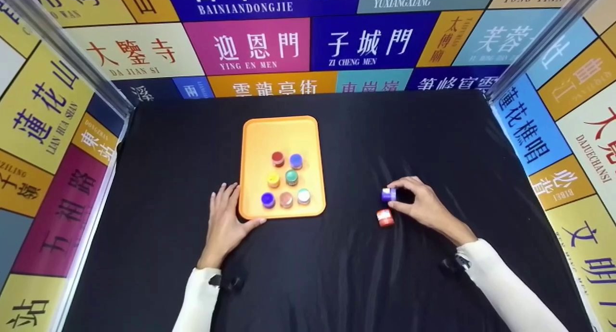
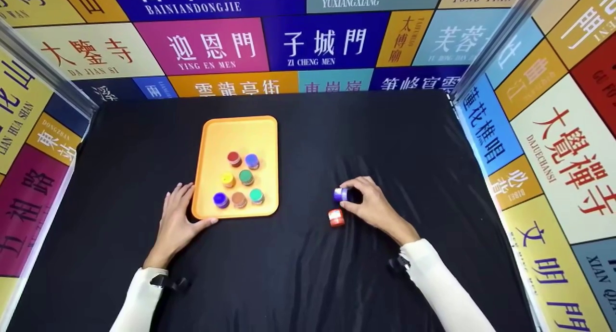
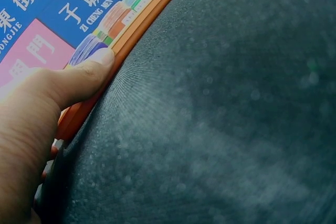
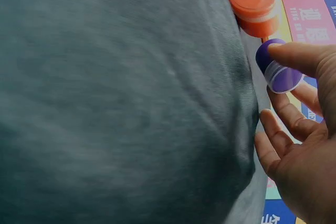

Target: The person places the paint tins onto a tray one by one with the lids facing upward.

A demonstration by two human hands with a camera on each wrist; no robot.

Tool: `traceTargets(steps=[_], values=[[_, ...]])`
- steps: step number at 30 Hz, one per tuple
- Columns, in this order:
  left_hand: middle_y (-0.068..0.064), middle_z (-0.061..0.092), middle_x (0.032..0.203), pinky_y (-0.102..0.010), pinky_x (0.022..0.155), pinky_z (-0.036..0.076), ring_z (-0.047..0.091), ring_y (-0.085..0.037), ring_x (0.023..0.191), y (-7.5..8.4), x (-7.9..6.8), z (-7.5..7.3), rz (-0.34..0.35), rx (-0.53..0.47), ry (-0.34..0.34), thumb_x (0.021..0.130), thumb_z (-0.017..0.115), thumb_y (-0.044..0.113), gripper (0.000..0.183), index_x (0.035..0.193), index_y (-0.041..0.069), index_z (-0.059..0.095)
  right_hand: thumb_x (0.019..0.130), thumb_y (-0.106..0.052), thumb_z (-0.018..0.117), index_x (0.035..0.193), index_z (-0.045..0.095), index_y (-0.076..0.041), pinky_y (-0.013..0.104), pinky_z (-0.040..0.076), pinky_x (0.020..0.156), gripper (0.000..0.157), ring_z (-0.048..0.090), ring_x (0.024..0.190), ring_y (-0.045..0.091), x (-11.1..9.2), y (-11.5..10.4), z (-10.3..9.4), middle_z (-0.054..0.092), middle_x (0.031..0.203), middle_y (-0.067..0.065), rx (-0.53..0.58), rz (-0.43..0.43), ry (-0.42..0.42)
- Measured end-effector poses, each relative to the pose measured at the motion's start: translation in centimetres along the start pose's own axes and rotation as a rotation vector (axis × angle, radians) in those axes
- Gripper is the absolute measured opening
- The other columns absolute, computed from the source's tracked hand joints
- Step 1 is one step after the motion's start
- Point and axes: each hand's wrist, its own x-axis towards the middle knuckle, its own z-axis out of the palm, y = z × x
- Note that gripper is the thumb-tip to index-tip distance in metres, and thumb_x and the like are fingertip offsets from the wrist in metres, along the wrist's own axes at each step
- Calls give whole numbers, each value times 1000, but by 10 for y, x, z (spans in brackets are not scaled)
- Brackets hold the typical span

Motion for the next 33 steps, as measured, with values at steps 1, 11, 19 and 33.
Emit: traceTargets(steps=[1, 11, 19, 33], values=[[-23, 45, 168, -57, 138, 3, 23, -43, 166, 0, 0, 0, -1, 1, 0, 80, 94, 60, 115, 164, -2, 47, 80, 1, 95, 118, 80, -8, 13, 41, 102, 41, 63, 116, 24, 2, -1, 0, 77, 118, 7, 1, 6, -1], [-23, 47, 167, -60, 137, 6, 25, -45, 165, 1, 1, 0, 15, -7, 17, 78, 96, 58, 114, 162, -3, 49, 82, -7, 97, 116, 79, -10, 27, 46, 100, 38, 63, 114, 24, 31, -10, 10, 75, 117, 6, -5, 13, -43], [-24, 47, 166, -60, 137, 6, 25, -45, 165, 0, 1, 1, 18, -8, 21, 77, 96, 57, 114, 162, -3, 49, 85, -13, 96, 117, 80, -10, 35, 47, 99, 36, 62, 112, 25, 55, -17, 20, 74, 111, 4, -36, -16, -89], [-22, 45, 168, -58, 138, 4, 23, -42, 166, -1, 1, 1, 1, -1, 1, 79, 95, 60, 115, 164, -2, 47, 88, -14, 91, 119, 78, -3, 45, 50, 98, 36, 61, 111, 31, 101, -27, 43, 74, 111, 9, -94, -109, -159]])
